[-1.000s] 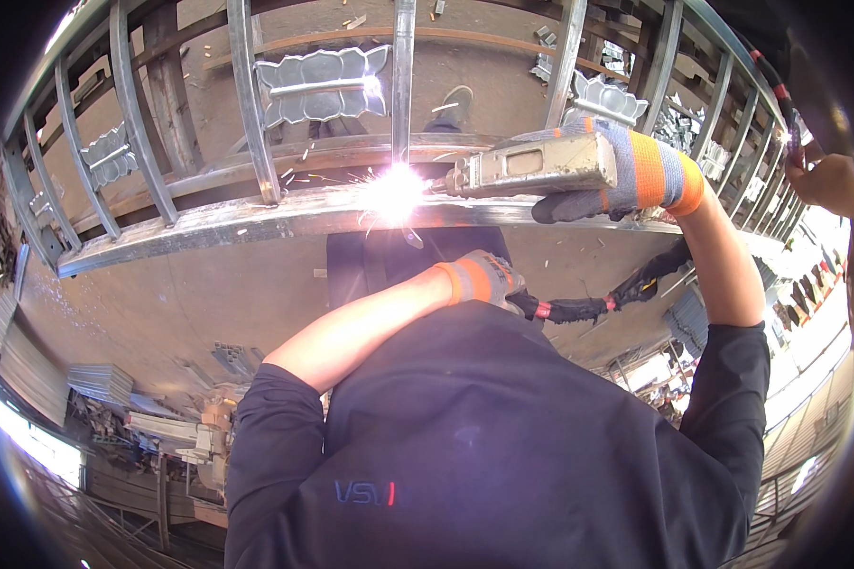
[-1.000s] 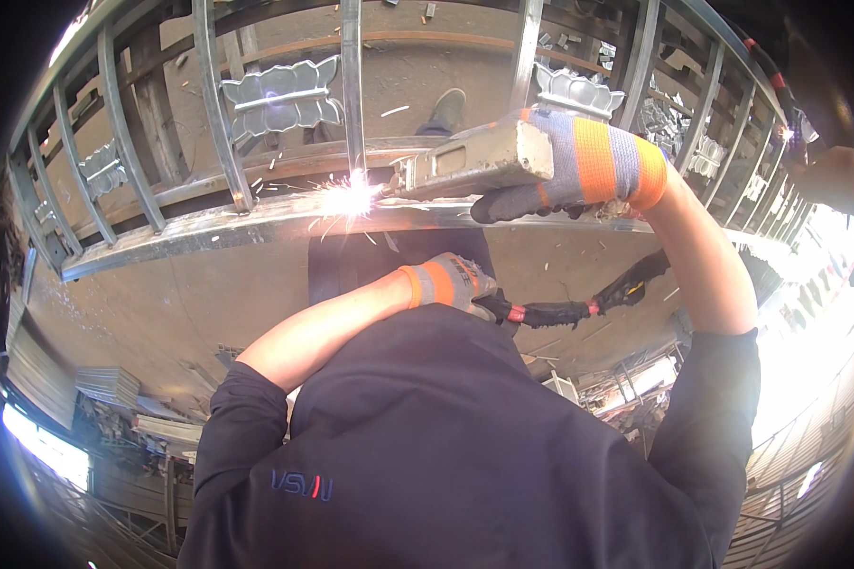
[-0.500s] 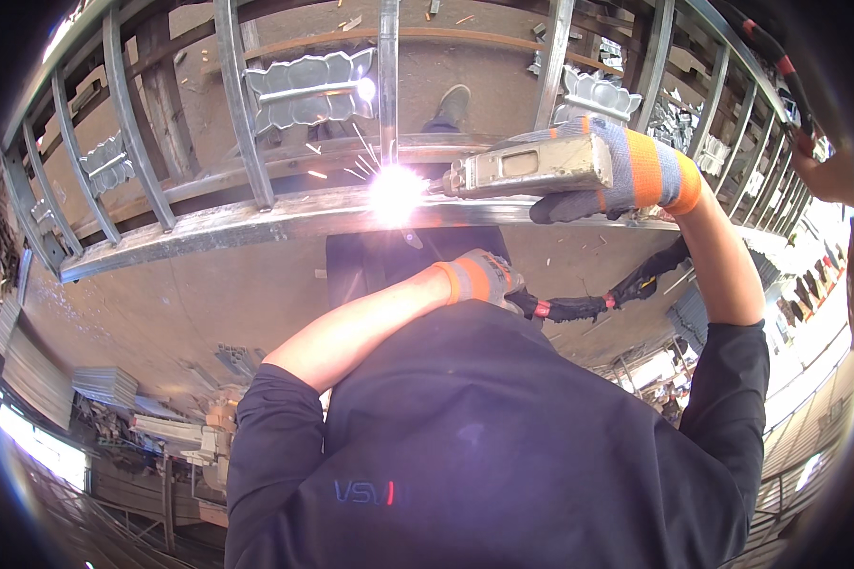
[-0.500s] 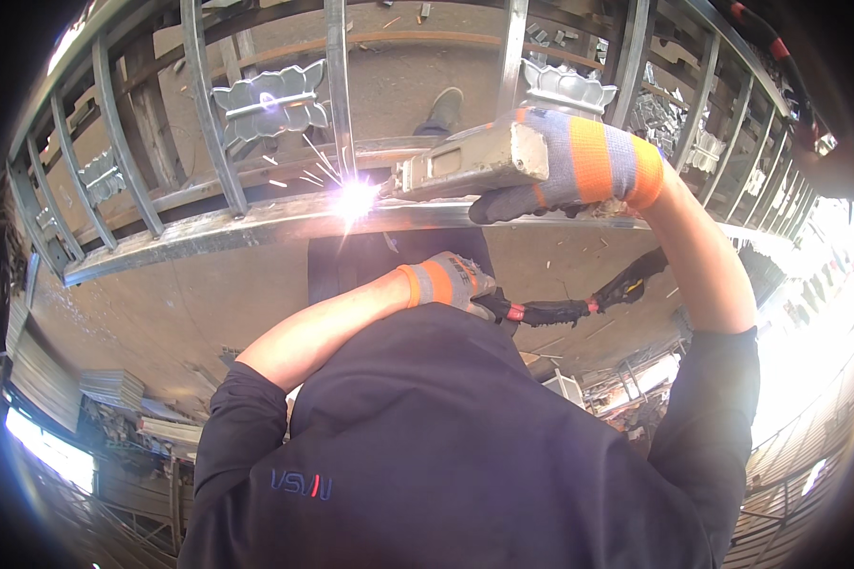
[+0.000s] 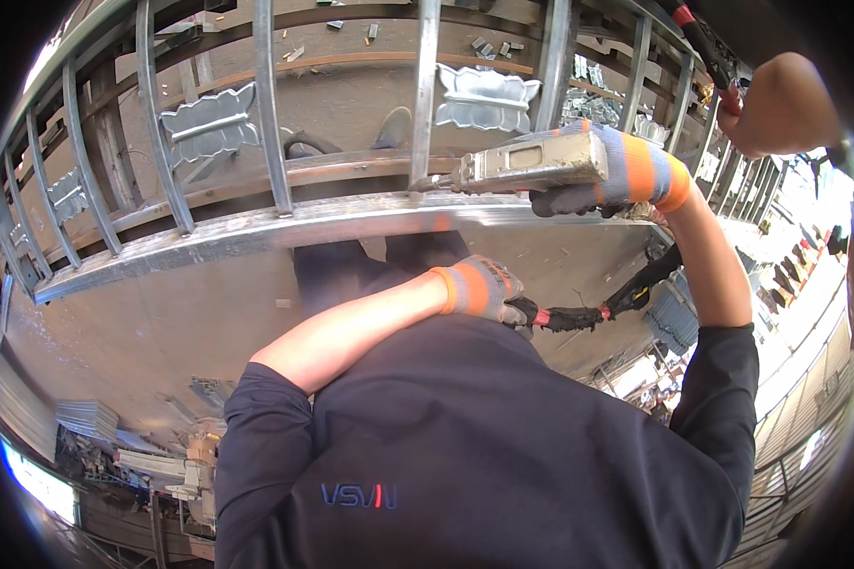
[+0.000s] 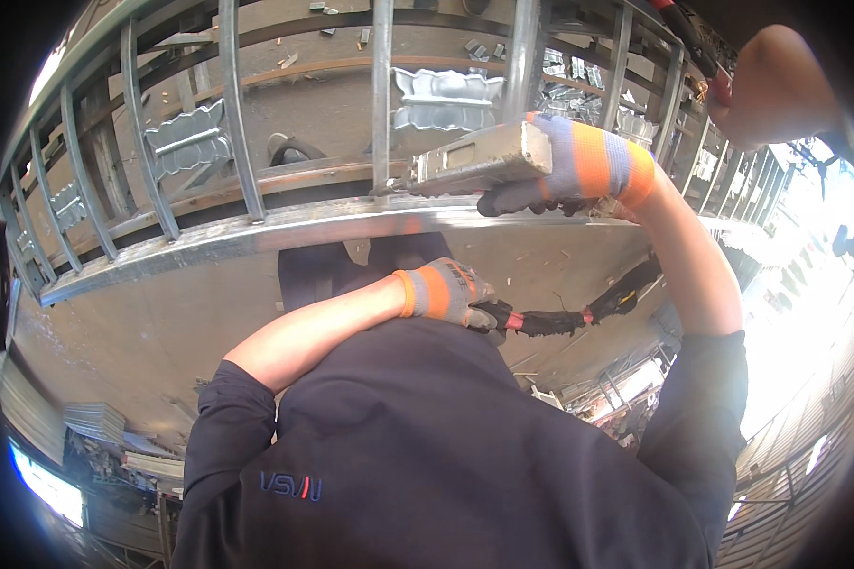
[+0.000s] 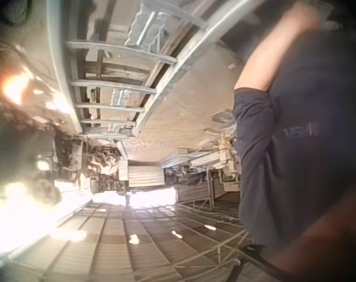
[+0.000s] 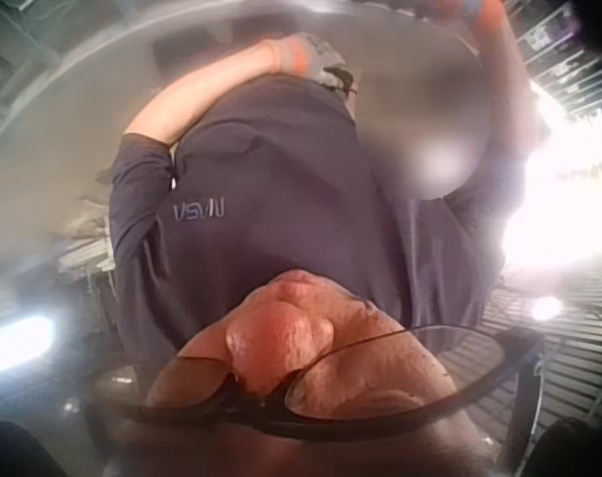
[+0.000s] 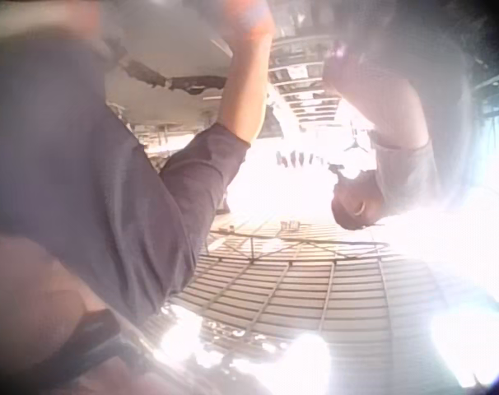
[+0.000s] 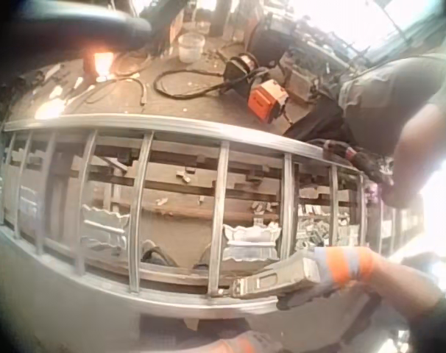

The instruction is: The person welds a large metal frame using a handheld welding torch, moving along the frame to join multiple sections. The person repositions the frame and continues welding different joints while wearing gloves.

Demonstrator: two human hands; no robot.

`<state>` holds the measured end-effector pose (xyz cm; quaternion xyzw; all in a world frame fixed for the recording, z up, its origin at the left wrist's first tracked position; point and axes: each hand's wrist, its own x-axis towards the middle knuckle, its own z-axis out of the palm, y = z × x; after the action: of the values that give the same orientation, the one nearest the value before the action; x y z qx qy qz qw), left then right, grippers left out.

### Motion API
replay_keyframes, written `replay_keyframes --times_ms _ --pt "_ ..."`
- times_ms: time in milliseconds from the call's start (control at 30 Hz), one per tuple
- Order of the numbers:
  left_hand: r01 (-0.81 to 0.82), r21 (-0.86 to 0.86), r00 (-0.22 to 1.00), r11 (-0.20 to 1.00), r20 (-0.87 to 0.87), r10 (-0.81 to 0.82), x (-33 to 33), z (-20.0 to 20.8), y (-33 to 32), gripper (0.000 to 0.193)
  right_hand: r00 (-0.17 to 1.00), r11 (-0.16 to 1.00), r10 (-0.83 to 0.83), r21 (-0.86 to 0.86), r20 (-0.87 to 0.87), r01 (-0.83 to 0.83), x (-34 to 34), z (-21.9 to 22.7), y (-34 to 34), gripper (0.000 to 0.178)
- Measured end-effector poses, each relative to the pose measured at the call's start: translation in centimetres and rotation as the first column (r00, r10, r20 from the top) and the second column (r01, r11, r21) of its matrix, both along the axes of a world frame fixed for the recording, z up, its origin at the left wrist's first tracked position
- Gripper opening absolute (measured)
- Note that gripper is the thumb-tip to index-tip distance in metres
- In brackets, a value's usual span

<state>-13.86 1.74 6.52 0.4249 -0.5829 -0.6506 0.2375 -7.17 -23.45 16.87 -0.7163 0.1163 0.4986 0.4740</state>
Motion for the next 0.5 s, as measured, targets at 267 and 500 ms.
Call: replay_keyframes --times_ms 267,500 --pt "0.029 0.034 0.999 0.999 0.023 -0.03 -1.5 0.0 -0.9 0.06 0.999 0.997 -0.017 0.074 -0.027 0.019 -1.3 -0.9 -0.8 0.04" --pt "0.054 0.033 0.998 0.998 0.035 -0.055 -1.4 -0.1 -1.3 0.064 0.997 0.992 -0.038 0.115 -0.064 0.045 -1.1 -1.0 -0.8 0.038"
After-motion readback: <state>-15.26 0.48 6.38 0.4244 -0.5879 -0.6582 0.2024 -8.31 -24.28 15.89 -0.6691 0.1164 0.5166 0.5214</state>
